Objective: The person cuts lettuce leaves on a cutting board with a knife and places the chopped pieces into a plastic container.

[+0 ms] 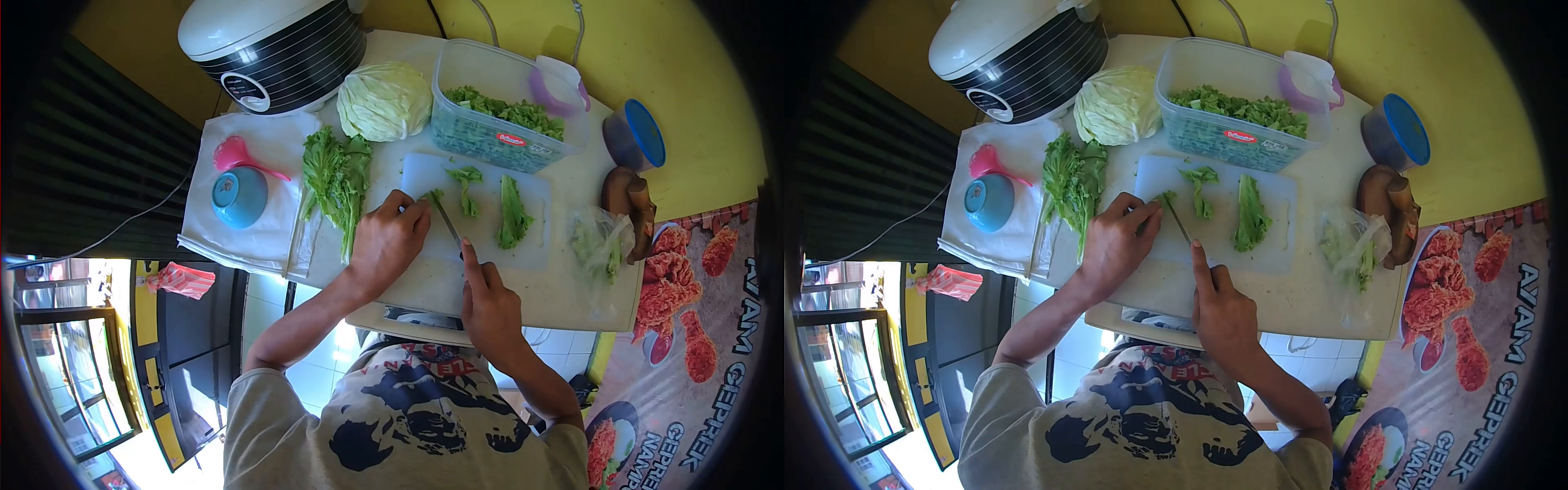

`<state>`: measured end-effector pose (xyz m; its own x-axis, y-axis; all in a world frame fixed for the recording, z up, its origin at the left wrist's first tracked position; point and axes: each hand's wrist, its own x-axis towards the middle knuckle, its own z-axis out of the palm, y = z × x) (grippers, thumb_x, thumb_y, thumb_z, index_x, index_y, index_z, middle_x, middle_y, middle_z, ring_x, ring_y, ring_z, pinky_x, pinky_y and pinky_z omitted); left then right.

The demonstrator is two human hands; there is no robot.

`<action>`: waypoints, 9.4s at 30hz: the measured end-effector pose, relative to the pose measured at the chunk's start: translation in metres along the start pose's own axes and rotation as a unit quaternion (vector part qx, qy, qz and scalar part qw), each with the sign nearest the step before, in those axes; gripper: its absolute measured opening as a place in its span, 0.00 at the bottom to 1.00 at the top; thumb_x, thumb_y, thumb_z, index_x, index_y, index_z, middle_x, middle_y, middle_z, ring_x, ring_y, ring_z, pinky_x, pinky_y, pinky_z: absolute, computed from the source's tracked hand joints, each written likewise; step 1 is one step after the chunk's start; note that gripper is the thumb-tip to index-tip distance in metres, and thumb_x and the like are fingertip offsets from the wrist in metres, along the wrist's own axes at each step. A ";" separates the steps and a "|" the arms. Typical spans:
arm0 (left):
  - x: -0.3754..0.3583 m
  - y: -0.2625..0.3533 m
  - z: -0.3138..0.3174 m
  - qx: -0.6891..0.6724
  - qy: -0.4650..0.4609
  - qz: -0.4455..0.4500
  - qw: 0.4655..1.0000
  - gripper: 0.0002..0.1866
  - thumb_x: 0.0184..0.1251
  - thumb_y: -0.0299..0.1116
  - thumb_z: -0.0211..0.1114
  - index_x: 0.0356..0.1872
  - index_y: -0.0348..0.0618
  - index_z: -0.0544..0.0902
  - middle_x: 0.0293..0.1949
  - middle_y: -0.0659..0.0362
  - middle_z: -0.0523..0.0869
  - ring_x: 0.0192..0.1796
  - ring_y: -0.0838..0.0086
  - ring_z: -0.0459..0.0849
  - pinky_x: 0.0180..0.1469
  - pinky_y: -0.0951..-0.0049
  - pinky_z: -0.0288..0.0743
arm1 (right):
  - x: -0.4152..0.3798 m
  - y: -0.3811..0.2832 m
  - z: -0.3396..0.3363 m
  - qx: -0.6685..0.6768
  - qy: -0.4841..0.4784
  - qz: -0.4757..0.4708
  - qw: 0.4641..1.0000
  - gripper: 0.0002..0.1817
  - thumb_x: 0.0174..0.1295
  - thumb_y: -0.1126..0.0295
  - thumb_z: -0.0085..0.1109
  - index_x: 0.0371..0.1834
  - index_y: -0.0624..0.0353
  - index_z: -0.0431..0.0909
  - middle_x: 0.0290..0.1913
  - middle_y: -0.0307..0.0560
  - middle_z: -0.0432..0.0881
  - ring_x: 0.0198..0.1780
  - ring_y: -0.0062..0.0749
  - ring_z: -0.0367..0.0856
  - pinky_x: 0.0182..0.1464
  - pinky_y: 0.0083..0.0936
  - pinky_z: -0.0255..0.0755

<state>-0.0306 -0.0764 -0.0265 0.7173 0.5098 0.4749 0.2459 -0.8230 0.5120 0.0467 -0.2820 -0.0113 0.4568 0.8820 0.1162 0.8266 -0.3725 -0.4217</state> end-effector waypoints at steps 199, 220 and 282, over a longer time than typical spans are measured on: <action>-0.006 -0.014 -0.022 0.056 -0.051 0.060 0.995 0.17 0.70 0.31 0.70 0.59 0.43 0.88 0.53 0.57 0.84 0.56 0.62 0.82 0.58 0.58 0.73 | 0.025 0.003 -0.006 -0.020 0.050 -0.017 0.998 0.33 0.70 0.75 0.61 0.79 0.48 0.72 0.33 0.46 0.81 0.22 0.42 0.82 0.25 0.39 0.79; -0.001 -0.022 -0.026 0.037 -0.072 0.068 0.994 0.19 0.68 0.25 0.69 0.59 0.43 0.87 0.54 0.56 0.83 0.56 0.60 0.83 0.59 0.58 0.75 | 0.018 0.011 -0.006 -0.038 0.038 -0.050 0.997 0.36 0.67 0.76 0.63 0.81 0.50 0.69 0.33 0.45 0.79 0.22 0.39 0.81 0.25 0.37 0.78; -0.007 -0.016 -0.025 0.053 -0.074 0.108 0.990 0.16 0.68 0.30 0.72 0.56 0.46 0.89 0.58 0.60 0.86 0.62 0.63 0.82 0.69 0.52 0.68 | 0.003 0.004 0.000 0.023 0.046 -0.038 0.998 0.32 0.72 0.75 0.60 0.81 0.54 0.69 0.33 0.47 0.80 0.22 0.41 0.81 0.24 0.38 0.77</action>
<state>-0.0562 -0.0601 -0.0203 0.8465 0.2832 0.4508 0.1377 -0.9344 0.3285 0.0514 -0.2810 -0.0123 0.4232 0.8759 0.2317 0.8452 -0.2895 -0.4492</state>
